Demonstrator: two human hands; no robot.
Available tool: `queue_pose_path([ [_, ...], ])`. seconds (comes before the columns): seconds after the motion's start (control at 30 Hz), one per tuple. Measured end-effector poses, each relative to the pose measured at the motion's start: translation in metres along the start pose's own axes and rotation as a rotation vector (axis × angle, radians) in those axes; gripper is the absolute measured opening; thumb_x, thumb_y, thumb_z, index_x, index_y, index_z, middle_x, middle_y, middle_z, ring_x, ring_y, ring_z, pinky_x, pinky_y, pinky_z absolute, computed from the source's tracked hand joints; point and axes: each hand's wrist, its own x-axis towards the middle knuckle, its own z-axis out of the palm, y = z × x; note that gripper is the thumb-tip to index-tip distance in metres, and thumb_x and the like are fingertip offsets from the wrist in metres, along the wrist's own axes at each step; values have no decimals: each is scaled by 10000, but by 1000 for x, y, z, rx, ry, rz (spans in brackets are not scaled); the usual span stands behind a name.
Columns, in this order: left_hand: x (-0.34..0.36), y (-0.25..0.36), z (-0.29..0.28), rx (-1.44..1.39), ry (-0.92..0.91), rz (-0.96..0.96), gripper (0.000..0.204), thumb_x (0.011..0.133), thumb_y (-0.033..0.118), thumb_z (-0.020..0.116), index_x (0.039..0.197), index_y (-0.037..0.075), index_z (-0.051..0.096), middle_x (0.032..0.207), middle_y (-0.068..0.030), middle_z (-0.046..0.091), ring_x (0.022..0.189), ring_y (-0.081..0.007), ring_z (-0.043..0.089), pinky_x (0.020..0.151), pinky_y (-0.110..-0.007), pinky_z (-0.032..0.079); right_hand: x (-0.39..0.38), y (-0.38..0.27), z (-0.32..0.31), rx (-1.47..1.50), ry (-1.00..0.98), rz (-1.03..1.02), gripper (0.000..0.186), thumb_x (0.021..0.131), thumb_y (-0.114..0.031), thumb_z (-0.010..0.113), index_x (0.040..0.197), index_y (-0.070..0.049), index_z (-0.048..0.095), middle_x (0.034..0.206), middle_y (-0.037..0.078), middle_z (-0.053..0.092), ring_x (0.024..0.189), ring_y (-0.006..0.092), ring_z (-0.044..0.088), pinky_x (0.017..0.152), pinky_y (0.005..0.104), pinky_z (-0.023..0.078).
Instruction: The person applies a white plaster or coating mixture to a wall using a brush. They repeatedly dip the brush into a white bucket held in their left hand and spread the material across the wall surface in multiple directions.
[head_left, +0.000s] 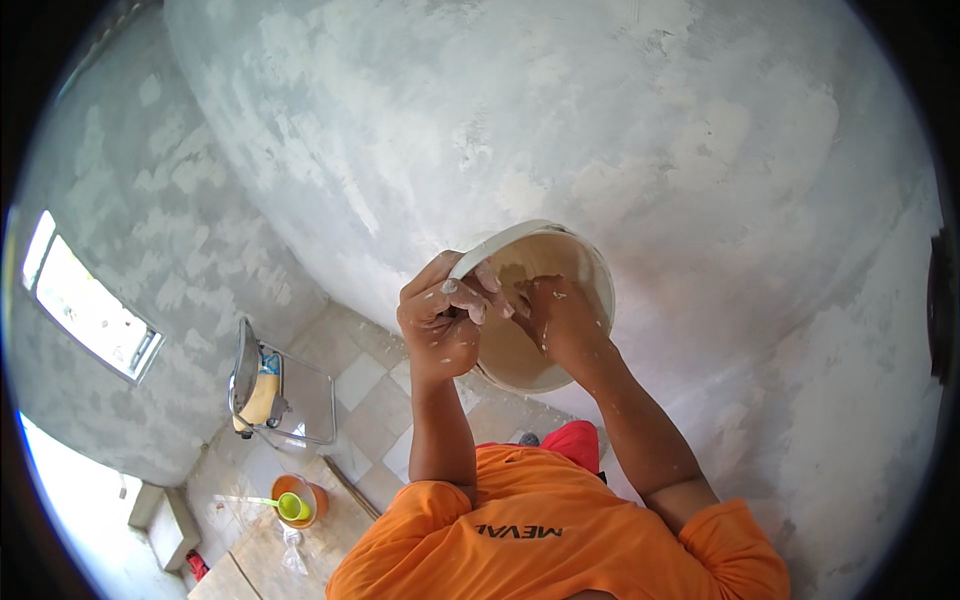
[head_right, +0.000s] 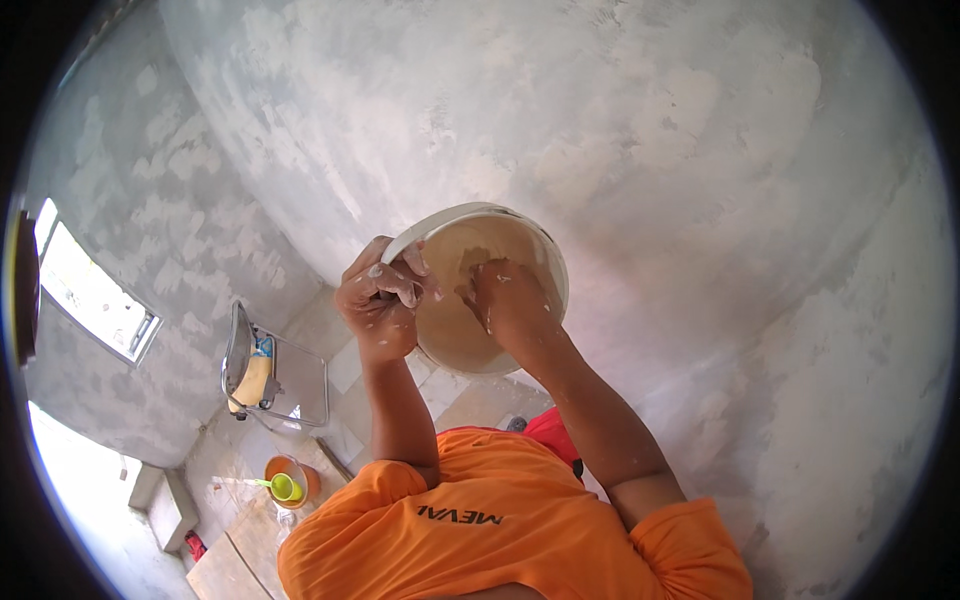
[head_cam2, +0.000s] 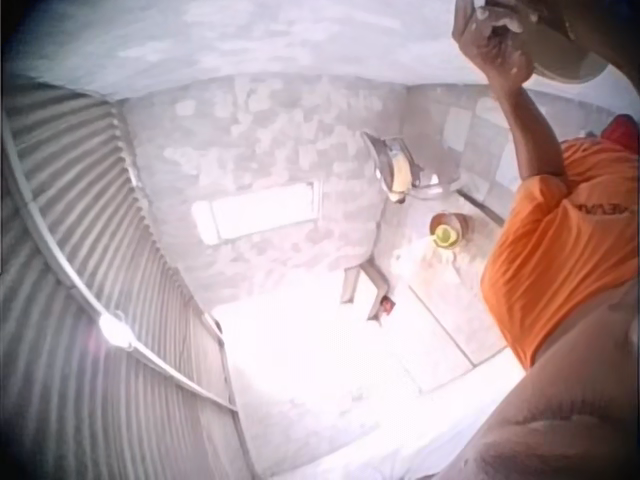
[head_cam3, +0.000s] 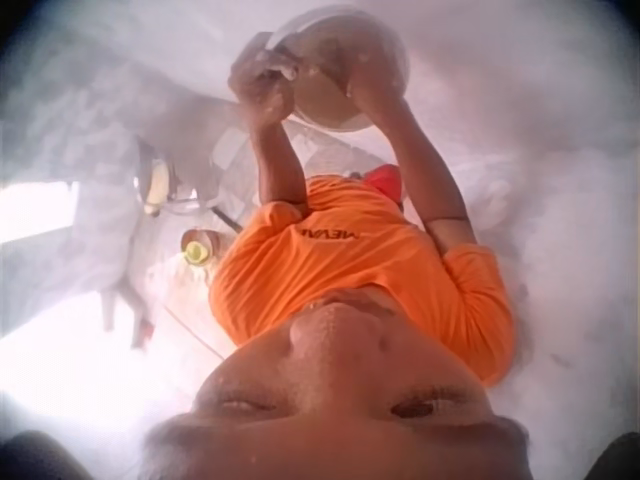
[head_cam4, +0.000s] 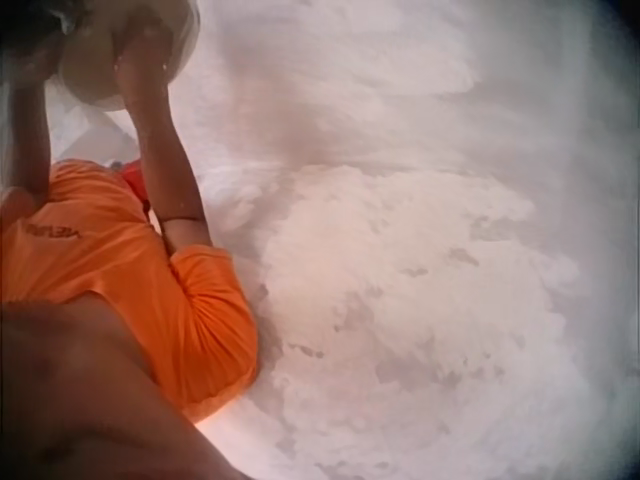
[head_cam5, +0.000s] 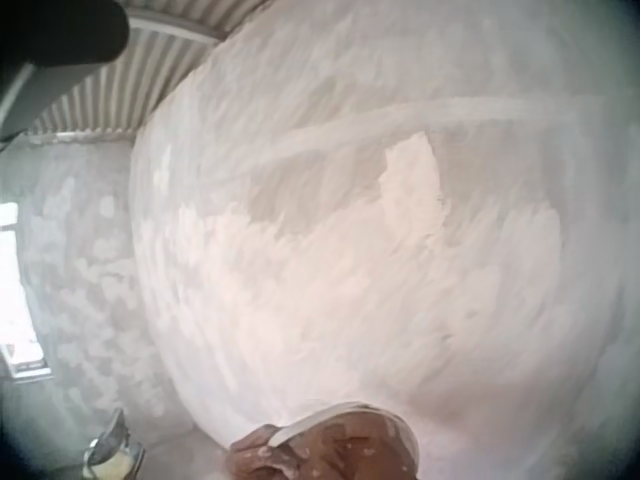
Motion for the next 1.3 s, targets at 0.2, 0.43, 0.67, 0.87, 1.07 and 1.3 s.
queue_pose_path([
  [0.2,3,4,-1,-26,52,-14,210,630,-208,408,663,-27,508,884,-164,594,672,-196,651,578,-308,579,7,-5,-9,87,-198,-13,171,830,-161,722,895,-3,711,864,189,702,834,383,666,766,429,537],
  [0.43,2,-7,13,1,175,-51,373,991,37,484,619,43,456,815,-82,431,722,-168,579,518,-244,477,12,4,-55,466,31,-67,246,830,-160,729,986,28,721,923,175,731,847,306,706,774,365,550],
  [0.67,1,-12,15,-9,261,-25,230,677,-213,401,654,-1,487,832,-117,508,668,-155,579,527,-255,517,-6,32,-112,1084,142,309,270,872,-79,713,1049,120,668,940,132,725,862,170,702,768,279,569],
  [0.87,-2,-13,23,-9,368,-26,228,660,-214,394,658,9,444,838,-91,464,649,-132,525,525,-249,496,-23,69,-114,1661,404,433,191,889,-57,707,1014,76,648,944,139,680,828,222,697,780,237,612],
  [1.07,-9,-3,47,-177,437,-78,253,706,-202,418,676,49,434,842,-72,449,627,-110,528,594,-230,462,-37,61,-126,2050,547,334,256,898,-57,698,1087,94,613,987,167,666,913,247,690,831,233,617],
  [1.3,0,4,43,-272,368,-174,260,729,-195,437,690,62,431,841,-74,479,595,-102,515,636,-232,449,-15,-1,-147,1988,740,138,215,947,-57,623,1098,96,612,1052,188,651,955,269,659,854,276,608],
])
